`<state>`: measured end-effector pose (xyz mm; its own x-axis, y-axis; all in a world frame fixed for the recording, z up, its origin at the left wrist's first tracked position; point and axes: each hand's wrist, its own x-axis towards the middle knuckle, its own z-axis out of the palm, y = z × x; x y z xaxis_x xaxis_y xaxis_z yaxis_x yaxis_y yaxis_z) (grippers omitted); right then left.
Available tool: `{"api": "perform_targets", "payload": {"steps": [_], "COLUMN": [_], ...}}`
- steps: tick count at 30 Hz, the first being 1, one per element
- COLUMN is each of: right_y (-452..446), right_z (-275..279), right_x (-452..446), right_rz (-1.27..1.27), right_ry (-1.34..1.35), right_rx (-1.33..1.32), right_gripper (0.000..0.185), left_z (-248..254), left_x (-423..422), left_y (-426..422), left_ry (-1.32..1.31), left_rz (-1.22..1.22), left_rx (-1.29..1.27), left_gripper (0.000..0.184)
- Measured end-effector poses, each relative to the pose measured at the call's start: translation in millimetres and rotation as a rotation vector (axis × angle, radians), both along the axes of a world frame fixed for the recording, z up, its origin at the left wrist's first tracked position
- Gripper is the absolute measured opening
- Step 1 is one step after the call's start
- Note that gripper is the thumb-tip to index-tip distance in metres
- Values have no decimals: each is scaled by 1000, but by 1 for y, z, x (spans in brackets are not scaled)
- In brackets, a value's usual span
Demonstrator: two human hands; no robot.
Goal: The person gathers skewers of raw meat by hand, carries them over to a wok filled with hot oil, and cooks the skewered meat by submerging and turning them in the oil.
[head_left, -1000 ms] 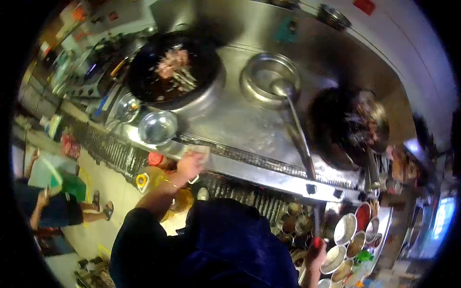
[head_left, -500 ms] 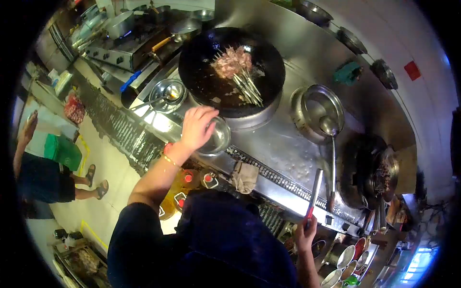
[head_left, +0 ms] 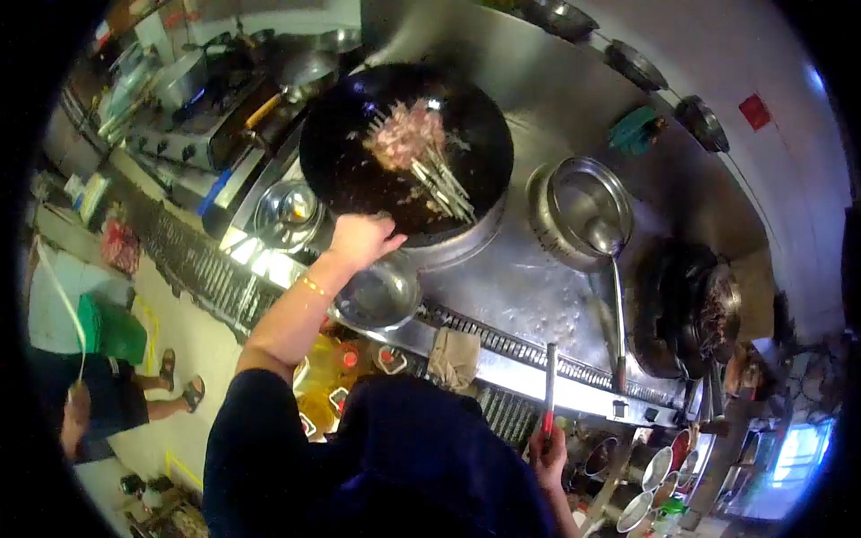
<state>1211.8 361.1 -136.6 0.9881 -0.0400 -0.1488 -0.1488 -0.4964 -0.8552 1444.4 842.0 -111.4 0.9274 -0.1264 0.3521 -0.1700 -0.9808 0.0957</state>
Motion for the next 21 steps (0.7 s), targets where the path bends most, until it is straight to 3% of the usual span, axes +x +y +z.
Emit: {"api": "perform_targets", "payload": {"steps": [6, 8, 14, 16, 19, 21], "right_y": [11, 12, -4, 14, 2, 4], "right_z": [20, 16, -15, 7, -34, -46], "right_x": [15, 31, 48, 51, 53, 58], "right_rz": [8, 41, 55, 34, 108, 91], "right_ry": [43, -63, -19, 52, -145, -92], "right_rx": [-27, -110, -116, -45, -156, -131], "right_gripper": [29, 25, 29, 29, 32, 32], "left_z": [23, 31, 62, 69, 85, 91], "left_x": [4, 4, 12, 17, 24, 29], "left_y": [9, 10, 16, 20, 23, 27], "left_ry": [-228, -203, -239, -253, -268, -270], "left_rz": [-38, -16, -8, -20, -14, -2], "left_rx": [-58, -75, -86, -91, -73, -82], "left_gripper": [29, 30, 29, 29, 30, 31]}}
